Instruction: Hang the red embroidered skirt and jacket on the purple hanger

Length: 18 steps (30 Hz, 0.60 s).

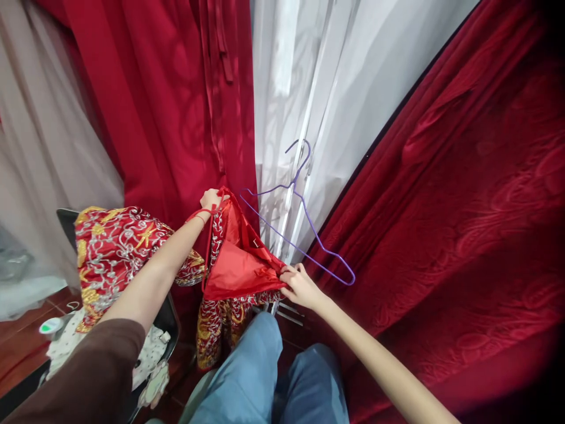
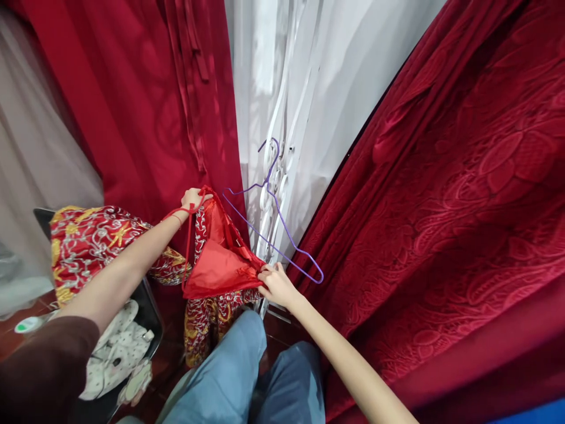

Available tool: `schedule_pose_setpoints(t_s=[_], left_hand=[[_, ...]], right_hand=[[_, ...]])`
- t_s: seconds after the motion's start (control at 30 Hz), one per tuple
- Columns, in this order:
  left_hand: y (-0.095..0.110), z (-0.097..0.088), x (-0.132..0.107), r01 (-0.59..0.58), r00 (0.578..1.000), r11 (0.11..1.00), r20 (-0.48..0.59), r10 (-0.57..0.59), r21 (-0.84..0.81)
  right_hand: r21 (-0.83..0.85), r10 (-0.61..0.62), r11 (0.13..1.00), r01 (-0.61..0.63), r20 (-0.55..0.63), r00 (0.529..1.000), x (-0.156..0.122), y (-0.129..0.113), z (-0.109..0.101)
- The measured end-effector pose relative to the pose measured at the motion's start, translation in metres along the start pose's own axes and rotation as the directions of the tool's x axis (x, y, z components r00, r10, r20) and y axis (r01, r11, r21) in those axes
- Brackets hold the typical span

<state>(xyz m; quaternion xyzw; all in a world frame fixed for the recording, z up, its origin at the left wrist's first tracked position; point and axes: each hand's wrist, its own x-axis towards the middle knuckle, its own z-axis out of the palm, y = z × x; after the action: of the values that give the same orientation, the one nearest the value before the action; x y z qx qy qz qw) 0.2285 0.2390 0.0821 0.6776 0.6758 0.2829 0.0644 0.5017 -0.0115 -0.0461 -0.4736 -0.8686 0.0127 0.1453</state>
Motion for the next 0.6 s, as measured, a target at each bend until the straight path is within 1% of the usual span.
schedule_pose_setpoints(t_s=[0.1, 0.17, 0.23, 0.3, 0.5, 0.6], left_hand=[[0.005, 0.006, 0.003, -0.031, 0.999, 0.999, 0.009, 0.031, -0.008], [0.011, 0.012, 0.004, -0.087, 0.996, 0.996, 0.020, 0.087, -0.017], [0.015, 0.018, 0.004, -0.141, 0.990, 0.990, 0.030, 0.141, -0.019], [0.016, 0.024, 0.006, -0.160, 0.986, 0.987, 0.040, 0.161, -0.013], [0.010, 0.033, 0.016, -0.135, 0.989, 0.991, 0.066, 0.135, -0.017], [0.013, 0.038, 0.019, -0.172, 0.983, 0.984, 0.054, 0.175, -0.054]], right_hand=[[0.214, 0.074, 0.975, -0.056, -0.077, 0.994, 0.003, 0.011, 0.003], [0.355, 0.145, 0.930, -0.092, -0.125, 0.982, 0.005, 0.015, 0.007], [0.438, 0.175, 0.894, -0.096, -0.146, 0.974, 0.005, 0.017, 0.011], [0.469, 0.181, 0.879, -0.091, -0.151, 0.972, 0.004, 0.016, 0.015], [0.480, 0.180, 0.873, -0.090, -0.145, 0.973, 0.002, 0.012, 0.016], [0.484, 0.173, 0.871, -0.085, -0.141, 0.975, 0.004, 0.011, 0.016]])
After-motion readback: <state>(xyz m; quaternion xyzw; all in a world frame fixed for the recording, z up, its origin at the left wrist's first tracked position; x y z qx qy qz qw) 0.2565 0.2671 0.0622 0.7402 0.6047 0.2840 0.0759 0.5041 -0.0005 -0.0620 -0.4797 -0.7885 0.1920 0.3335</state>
